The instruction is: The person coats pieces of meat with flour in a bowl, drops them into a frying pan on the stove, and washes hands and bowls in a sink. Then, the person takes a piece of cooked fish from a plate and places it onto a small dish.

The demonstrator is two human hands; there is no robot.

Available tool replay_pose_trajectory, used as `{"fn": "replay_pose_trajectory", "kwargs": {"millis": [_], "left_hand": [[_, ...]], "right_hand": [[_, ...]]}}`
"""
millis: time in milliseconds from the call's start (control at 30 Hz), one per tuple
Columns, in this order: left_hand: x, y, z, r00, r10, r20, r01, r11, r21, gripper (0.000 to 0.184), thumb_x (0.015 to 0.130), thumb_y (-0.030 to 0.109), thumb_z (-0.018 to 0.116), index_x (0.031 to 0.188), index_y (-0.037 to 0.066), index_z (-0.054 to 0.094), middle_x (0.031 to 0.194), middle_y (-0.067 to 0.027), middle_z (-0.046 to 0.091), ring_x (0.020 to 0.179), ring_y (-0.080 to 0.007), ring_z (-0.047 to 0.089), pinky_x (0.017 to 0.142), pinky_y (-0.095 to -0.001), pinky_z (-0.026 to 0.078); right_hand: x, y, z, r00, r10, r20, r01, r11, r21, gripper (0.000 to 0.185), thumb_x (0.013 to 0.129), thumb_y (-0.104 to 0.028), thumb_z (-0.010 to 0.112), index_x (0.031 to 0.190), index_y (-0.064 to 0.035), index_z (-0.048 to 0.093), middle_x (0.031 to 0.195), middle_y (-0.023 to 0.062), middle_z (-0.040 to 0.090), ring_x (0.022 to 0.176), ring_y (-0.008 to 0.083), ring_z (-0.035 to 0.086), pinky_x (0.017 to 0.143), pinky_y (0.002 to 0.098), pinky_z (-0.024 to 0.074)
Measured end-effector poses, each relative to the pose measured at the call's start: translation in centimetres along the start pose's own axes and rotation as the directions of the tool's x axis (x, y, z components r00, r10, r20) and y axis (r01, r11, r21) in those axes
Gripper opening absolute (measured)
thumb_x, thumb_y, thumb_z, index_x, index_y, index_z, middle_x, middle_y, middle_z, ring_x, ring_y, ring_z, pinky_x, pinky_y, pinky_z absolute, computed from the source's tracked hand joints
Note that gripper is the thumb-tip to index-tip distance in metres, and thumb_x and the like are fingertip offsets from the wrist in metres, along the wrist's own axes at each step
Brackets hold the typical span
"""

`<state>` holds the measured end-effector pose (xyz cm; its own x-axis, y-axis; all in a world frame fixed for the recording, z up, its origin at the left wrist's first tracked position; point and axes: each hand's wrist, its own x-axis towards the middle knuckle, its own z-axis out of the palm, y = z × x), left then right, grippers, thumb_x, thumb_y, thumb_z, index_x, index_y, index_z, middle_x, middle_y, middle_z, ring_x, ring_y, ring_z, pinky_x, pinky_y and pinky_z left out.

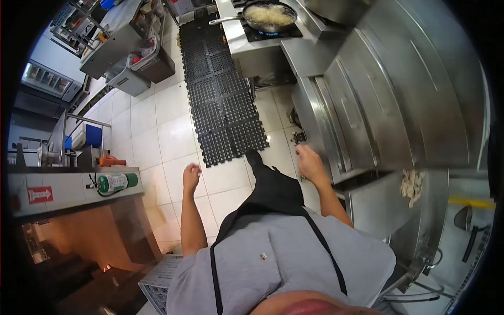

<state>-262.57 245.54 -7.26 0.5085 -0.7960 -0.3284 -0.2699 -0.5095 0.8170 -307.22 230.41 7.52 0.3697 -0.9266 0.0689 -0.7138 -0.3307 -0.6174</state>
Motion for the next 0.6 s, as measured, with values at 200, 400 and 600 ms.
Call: {"fn": "replay_pose_trajectory", "kwargs": {"millis": [200,400,600], "left_hand": [[-6.6,-7.5,-6.1,0.820,-0.572,-0.024,0.569,0.819,-0.070,0.015,0.086,0.014,0.050,0.088,0.006,0.062,0.072,-0.0044,0.057,0.056,-0.0137,0.057,0.043,-0.0278,0.045],[-9.2,-14.0,-5.4,0.546,-0.837,0.004,0.754,0.490,-0.437,0.013,0.085,0.015,0.052,0.092,0.008,0.060,0.075,-0.0052,0.057,0.062,-0.0177,0.059,0.048,-0.0297,0.048],[6.4,-12.9,-12.0,0.638,-0.768,0.053,0.694,0.545,-0.471,0.015,0.086,0.015,0.052,0.098,0.008,0.058,0.080,-0.0059,0.058,0.067,-0.0176,0.059,0.051,-0.0296,0.049]], "right_hand": [[22.2,-6.6,7.6,0.745,-0.212,0.632,0.384,0.912,-0.147,0.015,0.080,-0.009,0.052,0.088,-0.0058,0.064,0.093,0.0163,0.062,0.092,0.0345,0.062,0.077,0.0447,0.0511],[40.3,-19.0,16.0,0.515,-0.389,0.763,0.665,0.743,-0.070,0.022,0.082,-0.015,0.052,0.100,-0.0062,0.063,0.095,0.0187,0.066,0.092,0.0357,0.065,0.076,0.0456,0.0530],[50.7,-27.4,25.9,0.553,-0.508,0.660,0.629,0.774,0.069,0.019,0.086,-0.012,0.049,0.100,-0.0045,0.059,0.099,0.0208,0.060,0.092,0.0395,0.062,0.079,0.0471,0.0508]]}}
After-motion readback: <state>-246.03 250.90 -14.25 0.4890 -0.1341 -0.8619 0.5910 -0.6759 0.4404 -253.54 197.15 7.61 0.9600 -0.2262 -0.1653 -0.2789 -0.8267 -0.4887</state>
